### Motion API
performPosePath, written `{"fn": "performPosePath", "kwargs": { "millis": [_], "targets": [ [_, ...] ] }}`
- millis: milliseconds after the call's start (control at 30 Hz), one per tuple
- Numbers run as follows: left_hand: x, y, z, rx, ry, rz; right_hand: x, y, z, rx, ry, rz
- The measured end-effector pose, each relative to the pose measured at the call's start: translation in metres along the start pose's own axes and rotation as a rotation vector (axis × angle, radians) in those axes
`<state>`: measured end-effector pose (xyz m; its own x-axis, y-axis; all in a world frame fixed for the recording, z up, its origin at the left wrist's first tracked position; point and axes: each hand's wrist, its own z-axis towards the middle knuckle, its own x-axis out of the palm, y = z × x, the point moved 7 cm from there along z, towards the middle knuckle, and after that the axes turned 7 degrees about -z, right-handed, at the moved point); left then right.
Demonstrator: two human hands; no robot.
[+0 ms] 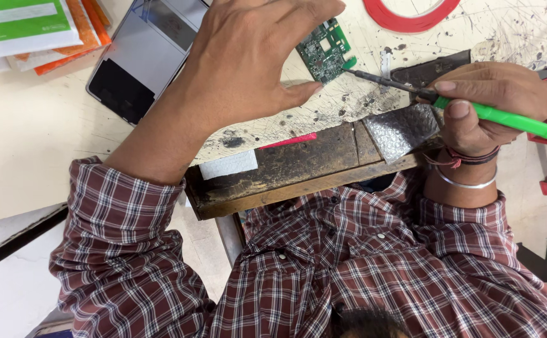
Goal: The person holds a green circuit board on a workbench with one hand and uses a soldering iron with the other to solder components along the board's edge, repositioning the board and working along its sides. At the end they set the board and iron down on the bench.
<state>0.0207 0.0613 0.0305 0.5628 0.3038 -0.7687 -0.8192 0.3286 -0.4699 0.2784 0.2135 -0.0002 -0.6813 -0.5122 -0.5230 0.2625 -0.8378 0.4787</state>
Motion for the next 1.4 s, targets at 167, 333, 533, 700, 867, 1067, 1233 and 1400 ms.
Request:
{"fn": "performPosePath", "kwargs": {
  "millis": [167,333,533,700,867,1067,1233,1400],
  "targets": [
    [0.0001,-0.0005,0.0004,-0.012,0.007,0.006,-0.0007,0.0007,-0.0004,0.031,-0.01,-0.028],
    [-0.0009,-0.001,0.0009,-0.006,0.002,0.0,0.0005,0.0003,-0.0008,0.033,-0.022,-0.04],
    [-0.0036,-0.0019,0.0009,-0.007,-0.001,-0.011,0.0003,0.0004,-0.0008,0.047,-0.014,-0.037],
    [-0.0041,-0.0031,0.0004,-0.014,-0.003,-0.018,0.0005,0.0003,-0.0012,0.067,-0.003,-0.035],
    [-0.002,-0.002,0.0018,0.002,-0.005,0.004,0.0001,-0.0002,-0.0013,0.072,-0.011,-0.067],
    [0.0,-0.0014,0.0014,0.003,0.013,0.008,0.0015,0.0015,-0.0027,0.088,-0.032,-0.057],
    [0.0005,-0.0007,0.0017,-0.018,0.022,-0.001,0.0011,0.0007,-0.0025,0.096,-0.002,-0.041],
    [-0.0025,-0.0024,0.0012,0.0,0.011,0.025,0.0009,0.0004,-0.0031,0.105,-0.013,-0.029]
  ]
}}
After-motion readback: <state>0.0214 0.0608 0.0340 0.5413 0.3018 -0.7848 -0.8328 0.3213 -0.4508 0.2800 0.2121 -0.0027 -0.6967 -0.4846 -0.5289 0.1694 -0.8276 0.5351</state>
